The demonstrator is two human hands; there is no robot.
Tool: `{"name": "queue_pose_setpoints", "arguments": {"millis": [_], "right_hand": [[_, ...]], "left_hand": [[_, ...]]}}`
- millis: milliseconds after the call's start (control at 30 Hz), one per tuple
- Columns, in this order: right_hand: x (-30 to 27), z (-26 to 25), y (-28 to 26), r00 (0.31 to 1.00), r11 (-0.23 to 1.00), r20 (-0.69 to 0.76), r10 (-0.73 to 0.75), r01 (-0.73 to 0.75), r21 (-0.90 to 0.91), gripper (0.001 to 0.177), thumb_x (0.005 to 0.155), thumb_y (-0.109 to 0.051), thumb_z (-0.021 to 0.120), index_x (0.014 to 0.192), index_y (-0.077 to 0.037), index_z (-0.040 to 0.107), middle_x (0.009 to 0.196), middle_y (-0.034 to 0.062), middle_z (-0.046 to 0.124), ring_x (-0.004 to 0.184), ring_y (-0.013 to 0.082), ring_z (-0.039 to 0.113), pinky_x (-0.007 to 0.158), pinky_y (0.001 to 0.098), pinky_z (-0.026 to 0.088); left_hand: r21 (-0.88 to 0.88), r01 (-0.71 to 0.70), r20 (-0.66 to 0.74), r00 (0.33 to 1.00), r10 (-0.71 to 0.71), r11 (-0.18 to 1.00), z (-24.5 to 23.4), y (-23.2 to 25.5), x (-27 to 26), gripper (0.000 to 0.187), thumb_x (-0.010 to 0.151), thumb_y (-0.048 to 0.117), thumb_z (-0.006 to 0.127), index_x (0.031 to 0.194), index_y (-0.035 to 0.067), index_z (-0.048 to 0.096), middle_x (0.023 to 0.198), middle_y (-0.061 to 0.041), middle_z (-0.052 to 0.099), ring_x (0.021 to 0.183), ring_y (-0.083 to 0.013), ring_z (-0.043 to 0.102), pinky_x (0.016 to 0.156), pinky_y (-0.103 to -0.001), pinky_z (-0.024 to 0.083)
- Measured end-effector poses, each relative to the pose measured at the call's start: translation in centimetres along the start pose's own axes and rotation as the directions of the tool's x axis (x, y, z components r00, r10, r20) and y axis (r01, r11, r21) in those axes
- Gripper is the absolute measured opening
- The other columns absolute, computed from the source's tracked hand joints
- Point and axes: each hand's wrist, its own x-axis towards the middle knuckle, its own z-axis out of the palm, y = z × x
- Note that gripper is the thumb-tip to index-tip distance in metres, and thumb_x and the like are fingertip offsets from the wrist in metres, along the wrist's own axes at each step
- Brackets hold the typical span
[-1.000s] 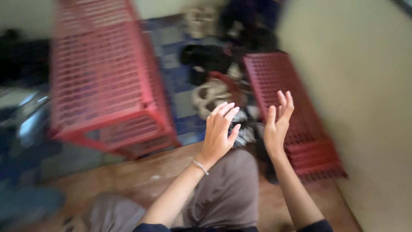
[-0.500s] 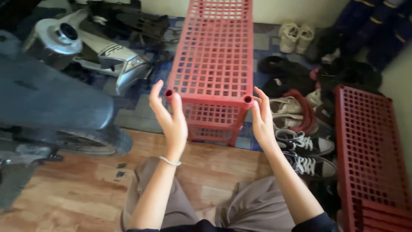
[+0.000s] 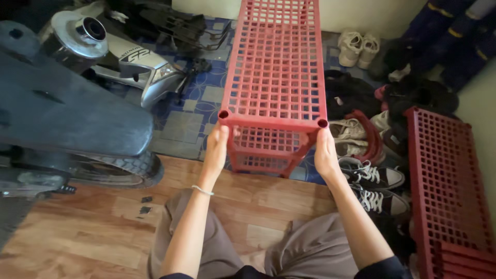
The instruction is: The person disassembles a red plastic stool by removing the top shelf and detaching the legs one by one. They place the removed parts on the floor next to them.
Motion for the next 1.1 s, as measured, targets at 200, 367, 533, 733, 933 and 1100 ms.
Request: {"name": "queue_pose_setpoints", "arguments": {"millis": [200, 367, 533, 733, 933, 1100], "right_hand": [[-0.7, -0.6, -0.4, 0.996, 0.965, -0.054, 0.069, -0.052, 0.257, 0.052, 0.122, -0.045, 0.030, 0.119, -0.002, 0.058, 0.098, 0.0045, 0.061, 0.093, 0.0144, 0.054, 0.084, 0.0309, 0.045], [3.1, -0.7, -2.5, 0.963, 0.979, -0.236, 0.133, -0.090, 0.183, 0.064, 0.118, -0.054, 0.029, 0.091, -0.005, 0.060, 0.075, 0.0013, 0.058, 0.066, 0.0120, 0.051, 0.061, 0.0282, 0.040], [9.9, 0.8, -6.0, 0.934, 0.893, -0.351, 0.068, 0.100, 0.439, 0.047, 0.115, -0.049, 0.043, 0.090, -0.009, 0.048, 0.072, 0.0004, 0.045, 0.058, 0.0105, 0.039, 0.055, 0.0276, 0.033], [11.9, 0.5, -9.2, 0.918, 0.902, -0.395, 0.033, 0.143, 0.407, 0.050, 0.116, -0.050, 0.044, 0.087, -0.009, 0.048, 0.068, 0.0000, 0.042, 0.056, 0.0114, 0.036, 0.053, 0.0283, 0.030], [3.5, 0.7, -5.5, 0.898, 0.916, -0.423, 0.119, 0.065, 0.396, 0.049, 0.115, -0.049, 0.038, 0.091, -0.009, 0.052, 0.068, -0.0009, 0.046, 0.054, 0.0091, 0.039, 0.052, 0.0255, 0.031], [-4.2, -1.1, 2.3, 0.880, 1.000, -0.475, 0.000, 0.006, 0.011, 0.051, 0.115, -0.049, 0.036, 0.104, -0.003, 0.056, 0.089, 0.0021, 0.054, 0.078, 0.0100, 0.048, 0.068, 0.0268, 0.040]], "left_hand": [[-0.063, 0.031, -0.017, 0.999, -0.032, 0.998, 2.7, 2.6, -0.5, 0.038, 0.109, 0.024, 0.049, 0.139, 0.002, 0.056, 0.088, 0.001, 0.062, 0.082, -0.0075, 0.057, 0.077, -0.024, 0.050], [0.029, -0.038, -0.046, 0.998, 0.040, 0.999, 4.0, 5.7, 2.2, 0.028, 0.113, 0.028, 0.052, 0.107, 0.003, 0.063, 0.078, 0.003, 0.053, 0.072, -0.0070, 0.049, 0.065, -0.025, 0.042], [-0.095, -0.037, -0.092, 0.995, 0.028, 0.995, 5.8, 8.6, 8.7, 0.037, 0.110, 0.037, 0.052, 0.089, 0.007, 0.058, 0.071, 0.006, 0.048, 0.065, -0.0037, 0.044, 0.057, -0.024, 0.035], [-0.024, -0.079, -0.184, 0.980, 0.073, 0.997, 7.4, 11.5, 10.3, 0.037, 0.108, 0.037, 0.055, 0.086, 0.007, 0.061, 0.069, 0.007, 0.045, 0.063, -0.0044, 0.039, 0.056, -0.026, 0.032], [0.040, -0.027, -0.172, 0.984, 0.033, 0.999, 6.9, 9.6, 2.4, 0.027, 0.106, 0.027, 0.056, 0.105, 0.002, 0.067, 0.074, 0.007, 0.050, 0.069, -0.0030, 0.042, 0.058, -0.025, 0.035], [-0.035, 0.024, -0.163, 0.986, -0.030, 0.999, 5.7, 6.7, -5.5, 0.028, 0.104, 0.023, 0.056, 0.115, -0.001, 0.065, 0.085, 0.005, 0.058, 0.075, -0.0049, 0.047, 0.064, -0.024, 0.042]]}}
